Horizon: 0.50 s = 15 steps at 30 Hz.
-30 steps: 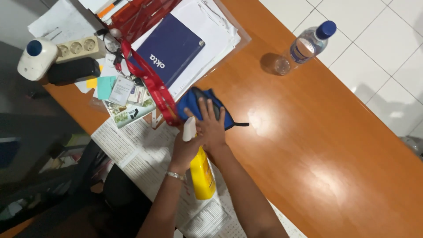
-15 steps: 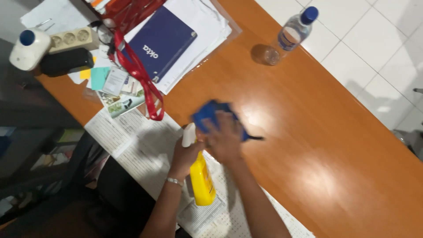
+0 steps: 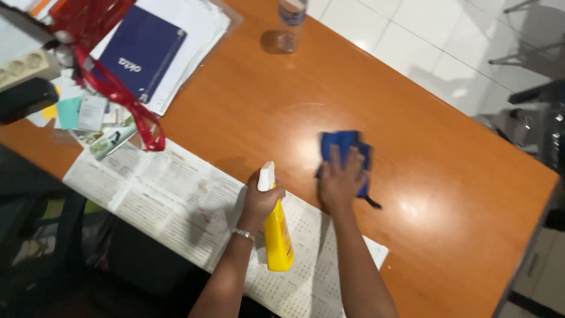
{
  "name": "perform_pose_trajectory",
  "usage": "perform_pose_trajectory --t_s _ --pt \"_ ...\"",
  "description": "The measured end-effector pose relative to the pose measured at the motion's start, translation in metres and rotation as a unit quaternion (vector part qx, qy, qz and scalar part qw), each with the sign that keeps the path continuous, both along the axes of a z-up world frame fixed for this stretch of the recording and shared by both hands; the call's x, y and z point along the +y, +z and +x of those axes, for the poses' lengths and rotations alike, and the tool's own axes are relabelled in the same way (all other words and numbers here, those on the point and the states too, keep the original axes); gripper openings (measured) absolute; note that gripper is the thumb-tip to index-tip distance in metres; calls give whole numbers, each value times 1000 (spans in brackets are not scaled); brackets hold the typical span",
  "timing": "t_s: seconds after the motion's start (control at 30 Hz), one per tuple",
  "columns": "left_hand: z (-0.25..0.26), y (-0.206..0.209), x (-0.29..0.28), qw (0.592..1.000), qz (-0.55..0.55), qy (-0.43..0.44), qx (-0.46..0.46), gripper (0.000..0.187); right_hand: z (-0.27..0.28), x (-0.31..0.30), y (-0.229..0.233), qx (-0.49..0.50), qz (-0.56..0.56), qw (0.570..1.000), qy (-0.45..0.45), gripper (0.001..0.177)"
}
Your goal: Spraying cleaning solution and wiping down multiple desk surfaces in an office setting.
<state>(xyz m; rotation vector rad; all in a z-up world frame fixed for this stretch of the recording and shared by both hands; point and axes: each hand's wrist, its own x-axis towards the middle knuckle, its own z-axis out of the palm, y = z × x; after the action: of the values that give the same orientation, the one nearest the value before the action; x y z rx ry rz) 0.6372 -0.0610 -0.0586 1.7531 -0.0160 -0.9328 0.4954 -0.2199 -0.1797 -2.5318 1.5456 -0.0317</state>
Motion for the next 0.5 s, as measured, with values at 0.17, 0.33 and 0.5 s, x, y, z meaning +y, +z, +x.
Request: perform_pose_trajectory --t_s 0.17,0.33,0.5 --pt "-45 12 -13 999 10 -29 44 34 -48 53 7 -10 -4 1000 21 56" --pt "-56 18 -25 996 47 -60 39 40 -58 25 40 1 64 992 110 53" --pt "-21 31 -49 994 76 -61 39 48 -15 -15 22 2 83 993 -80 59"
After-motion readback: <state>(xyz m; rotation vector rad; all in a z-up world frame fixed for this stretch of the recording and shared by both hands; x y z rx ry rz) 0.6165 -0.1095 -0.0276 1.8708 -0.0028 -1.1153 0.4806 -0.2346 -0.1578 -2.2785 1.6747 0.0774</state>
